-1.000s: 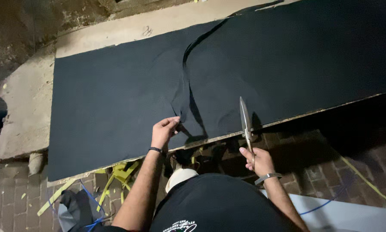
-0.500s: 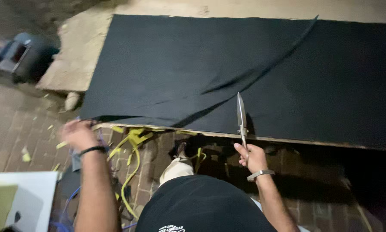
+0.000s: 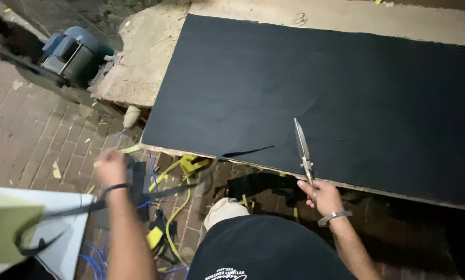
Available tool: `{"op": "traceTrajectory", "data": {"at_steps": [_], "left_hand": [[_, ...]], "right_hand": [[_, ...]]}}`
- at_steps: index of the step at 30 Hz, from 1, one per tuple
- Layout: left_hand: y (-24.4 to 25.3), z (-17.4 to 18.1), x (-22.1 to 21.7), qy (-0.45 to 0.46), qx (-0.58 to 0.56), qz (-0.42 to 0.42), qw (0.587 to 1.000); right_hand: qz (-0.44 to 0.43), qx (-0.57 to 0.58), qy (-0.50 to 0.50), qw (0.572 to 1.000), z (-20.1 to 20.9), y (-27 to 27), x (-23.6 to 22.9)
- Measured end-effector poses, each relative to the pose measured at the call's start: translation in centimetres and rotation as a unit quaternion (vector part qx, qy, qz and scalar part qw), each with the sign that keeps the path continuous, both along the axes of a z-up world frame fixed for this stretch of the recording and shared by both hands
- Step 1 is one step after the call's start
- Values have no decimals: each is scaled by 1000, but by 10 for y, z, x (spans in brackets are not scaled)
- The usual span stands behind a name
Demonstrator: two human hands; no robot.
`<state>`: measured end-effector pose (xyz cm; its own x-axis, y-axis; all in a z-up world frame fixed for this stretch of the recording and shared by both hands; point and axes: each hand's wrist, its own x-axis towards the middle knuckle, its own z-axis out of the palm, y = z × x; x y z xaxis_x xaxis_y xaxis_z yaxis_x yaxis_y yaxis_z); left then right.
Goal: The person cuts a large piece of black fabric using shears, then measures and cuts a yellow foam sheet using a tape measure, ruler, and utility knife. The person stacks the cut foam pieces and places them on a wooden frame.
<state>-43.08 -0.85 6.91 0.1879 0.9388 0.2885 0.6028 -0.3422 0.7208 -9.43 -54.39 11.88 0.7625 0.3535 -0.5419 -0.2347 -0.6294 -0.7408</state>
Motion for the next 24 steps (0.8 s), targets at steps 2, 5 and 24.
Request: {"op": "traceTrajectory", "data": {"at_steps": [2, 5, 24], "left_hand": [[-49, -9, 83, 72, -123, -93, 985], [-128, 1, 180, 163, -36, -371, 913], [262, -68, -26, 301, -6, 97, 949]], "right_hand": [[3, -26, -16, 1000, 4, 24, -3], [-39, -36, -17, 998, 8, 69, -15], [-64, -71, -10, 995, 12, 188, -79]]}}
